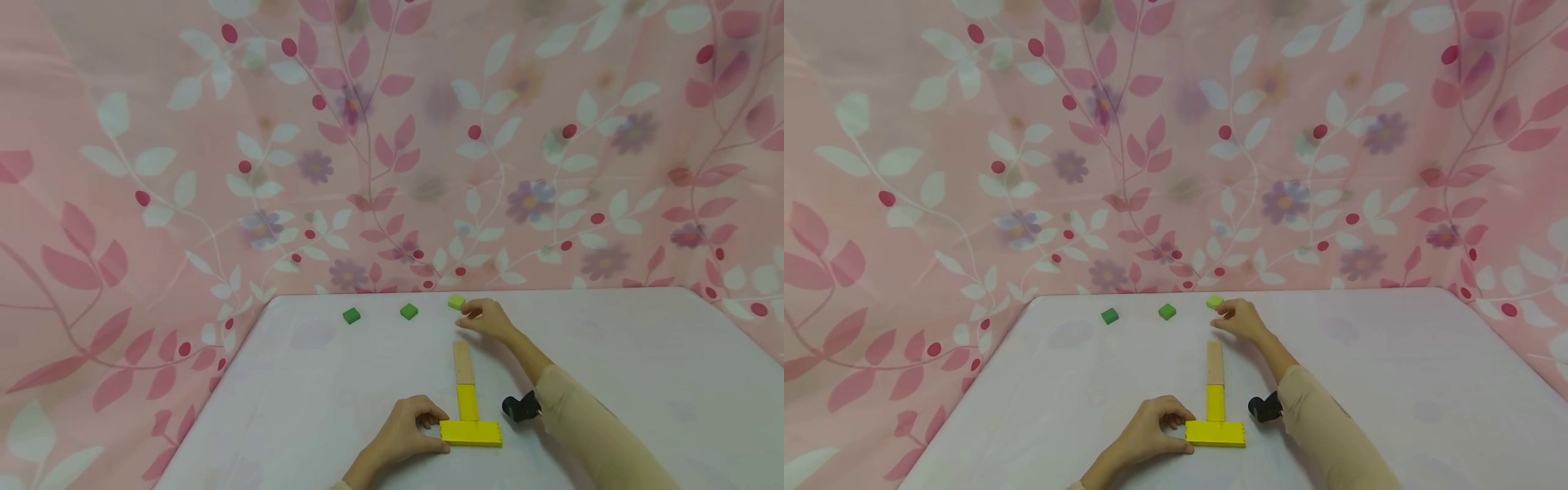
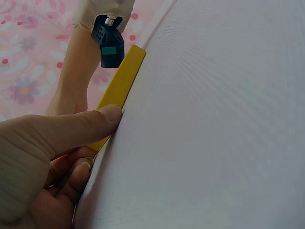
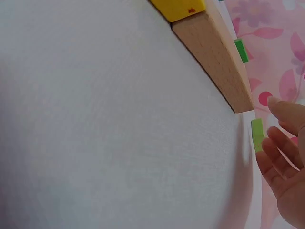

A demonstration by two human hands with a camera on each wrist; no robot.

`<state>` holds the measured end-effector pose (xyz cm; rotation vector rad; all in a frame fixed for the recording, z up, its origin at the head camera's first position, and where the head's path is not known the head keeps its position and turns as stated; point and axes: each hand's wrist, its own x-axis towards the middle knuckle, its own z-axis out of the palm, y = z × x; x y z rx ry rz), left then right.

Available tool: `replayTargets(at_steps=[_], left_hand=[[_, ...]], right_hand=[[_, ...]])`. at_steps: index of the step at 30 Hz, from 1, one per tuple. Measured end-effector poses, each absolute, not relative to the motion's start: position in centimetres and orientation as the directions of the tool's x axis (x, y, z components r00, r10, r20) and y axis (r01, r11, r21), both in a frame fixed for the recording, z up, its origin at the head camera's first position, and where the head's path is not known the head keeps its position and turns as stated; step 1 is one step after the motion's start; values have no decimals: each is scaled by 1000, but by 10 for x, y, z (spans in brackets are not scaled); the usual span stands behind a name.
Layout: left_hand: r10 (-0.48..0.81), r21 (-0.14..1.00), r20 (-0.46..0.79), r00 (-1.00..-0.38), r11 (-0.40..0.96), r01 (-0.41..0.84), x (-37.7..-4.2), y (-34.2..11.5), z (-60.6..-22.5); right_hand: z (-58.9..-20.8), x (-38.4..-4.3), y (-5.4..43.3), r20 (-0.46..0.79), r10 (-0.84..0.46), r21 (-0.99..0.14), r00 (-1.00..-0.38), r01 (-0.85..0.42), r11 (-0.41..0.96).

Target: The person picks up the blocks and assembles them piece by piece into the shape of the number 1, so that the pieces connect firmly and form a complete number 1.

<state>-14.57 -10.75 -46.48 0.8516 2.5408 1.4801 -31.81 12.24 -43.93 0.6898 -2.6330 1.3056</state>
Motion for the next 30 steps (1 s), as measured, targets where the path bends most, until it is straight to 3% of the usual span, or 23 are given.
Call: replayTargets(at_steps=[10, 30], left_hand=[[498, 835, 188, -846, 373, 405, -147, -109, -464], [504, 829, 193, -842, 375, 414, -147, -108, -465]], right_hand=[[-441, -332, 114, 348, -246, -723, -905, -426, 543], [-450, -348, 111, 348, -231, -705, -908, -416, 574]])
